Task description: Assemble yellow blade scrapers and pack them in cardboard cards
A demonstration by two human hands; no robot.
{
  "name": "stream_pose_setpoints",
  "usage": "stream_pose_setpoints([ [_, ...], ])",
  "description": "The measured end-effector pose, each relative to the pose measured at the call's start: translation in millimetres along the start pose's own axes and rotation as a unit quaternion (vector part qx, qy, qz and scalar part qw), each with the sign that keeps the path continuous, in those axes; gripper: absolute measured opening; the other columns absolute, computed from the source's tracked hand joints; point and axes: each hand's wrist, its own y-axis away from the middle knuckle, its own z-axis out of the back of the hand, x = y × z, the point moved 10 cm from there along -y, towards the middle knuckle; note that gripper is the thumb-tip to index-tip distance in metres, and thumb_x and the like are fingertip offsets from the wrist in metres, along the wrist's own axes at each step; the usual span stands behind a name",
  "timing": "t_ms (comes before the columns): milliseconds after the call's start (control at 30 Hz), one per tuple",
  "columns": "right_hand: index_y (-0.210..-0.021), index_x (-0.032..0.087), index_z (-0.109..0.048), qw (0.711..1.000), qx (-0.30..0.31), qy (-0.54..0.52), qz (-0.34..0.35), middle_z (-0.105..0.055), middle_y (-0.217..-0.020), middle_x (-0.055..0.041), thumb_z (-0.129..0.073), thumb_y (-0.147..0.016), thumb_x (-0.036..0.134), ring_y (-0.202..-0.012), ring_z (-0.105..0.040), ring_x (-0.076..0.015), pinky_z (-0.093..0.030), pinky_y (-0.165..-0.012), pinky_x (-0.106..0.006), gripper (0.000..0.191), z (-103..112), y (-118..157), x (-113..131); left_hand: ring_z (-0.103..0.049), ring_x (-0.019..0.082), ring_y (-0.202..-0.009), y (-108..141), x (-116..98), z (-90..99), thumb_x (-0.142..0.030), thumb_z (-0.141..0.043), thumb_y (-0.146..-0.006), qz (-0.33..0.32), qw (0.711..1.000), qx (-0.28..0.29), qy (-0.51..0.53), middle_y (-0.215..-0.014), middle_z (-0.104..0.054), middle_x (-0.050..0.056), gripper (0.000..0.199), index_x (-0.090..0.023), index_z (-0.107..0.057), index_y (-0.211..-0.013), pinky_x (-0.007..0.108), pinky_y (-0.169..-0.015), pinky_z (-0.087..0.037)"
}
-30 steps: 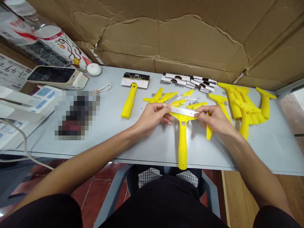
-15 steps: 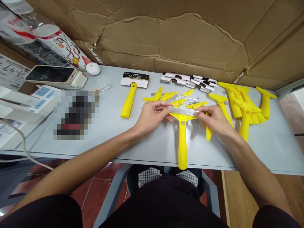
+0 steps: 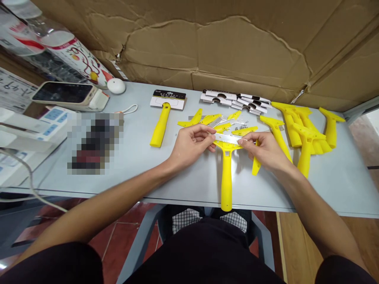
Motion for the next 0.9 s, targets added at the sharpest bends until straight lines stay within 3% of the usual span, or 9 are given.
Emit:
stream_pose_setpoints([
  [133,-0.077,0.021,-0.074,1.000,0.003,0.014,-0.007,-0.054,-0.058,0.0043,-0.082,-0.085,0.060,-0.056,-0.043,-0.0124,-0.031,-0.057,-0.032,0.041,-1.2,0.8,-1.5,-0.078,0.017,-0.063,-0.7,5.7,0.5,-0.021,-0.080,-0.087,0.042,0.999,0.000,-0.008,-0.077,-0.080,0.003,0.022,-0.014,-0.074,-0.107,0.030,-0.069,-0.065],
  [400,-0.073,0.021,-0.068,0.999,-0.008,0.029,0.019,-0.050,-0.060,0.0050,-0.080,-0.088,0.050,-0.055,-0.040,-0.0110,-0.030,-0.055,-0.031,0.034,-0.5,2.0,1.3,-0.074,0.015,-0.061,1.2,27.8,-9.3,-0.016,-0.076,-0.092,0.153,0.987,0.036,0.033,-0.071,-0.079,0.006,0.005,-0.012,-0.078,-0.093,0.029,-0.069,-0.062],
  [533,-0.073,0.021,-0.066,0.998,-0.006,0.055,0.028,-0.050,-0.063,0.0038,-0.078,-0.089,0.058,-0.059,-0.039,-0.0122,-0.031,-0.057,-0.032,0.041,-1.5,0.1,1.3,-0.075,0.017,-0.066,0.5,21.9,-5.0,-0.018,-0.076,-0.092,0.121,0.992,0.022,0.008,-0.067,-0.077,0.004,0.006,-0.014,-0.079,-0.093,0.031,-0.075,-0.061],
  [633,-0.081,0.022,-0.066,0.995,-0.019,0.084,0.057,-0.058,-0.073,0.0005,-0.072,-0.093,0.063,-0.066,-0.045,-0.0147,-0.036,-0.061,-0.033,0.043,1.2,-1.7,4.5,-0.076,0.018,-0.068,0.5,15.8,-2.3,-0.018,-0.074,-0.093,0.101,0.995,0.014,-0.008,-0.066,-0.076,0.003,0.006,-0.014,-0.079,-0.093,0.032,-0.078,-0.062],
  [733,-0.087,0.026,-0.053,0.993,-0.061,0.063,0.080,-0.057,-0.077,0.0012,-0.070,-0.095,0.067,-0.069,-0.048,-0.0159,-0.037,-0.062,-0.032,0.046,13.0,-1.7,6.8,-0.076,0.018,-0.070,0.9,12.8,-0.8,-0.017,-0.074,-0.094,0.096,0.995,0.009,-0.019,-0.066,-0.075,0.003,0.006,-0.014,-0.079,-0.093,0.033,-0.079,-0.062],
  [900,-0.074,0.028,-0.030,0.991,-0.116,0.035,0.056,-0.043,-0.061,0.0050,-0.069,-0.094,0.075,-0.056,-0.038,-0.0134,-0.029,-0.053,-0.032,0.064,35.3,0.6,3.1,-0.077,0.019,-0.070,1.2,11.7,0.1,-0.017,-0.074,-0.094,0.098,0.995,0.001,-0.021,-0.066,-0.076,0.003,0.006,-0.014,-0.079,-0.094,0.032,-0.078,-0.062],
])
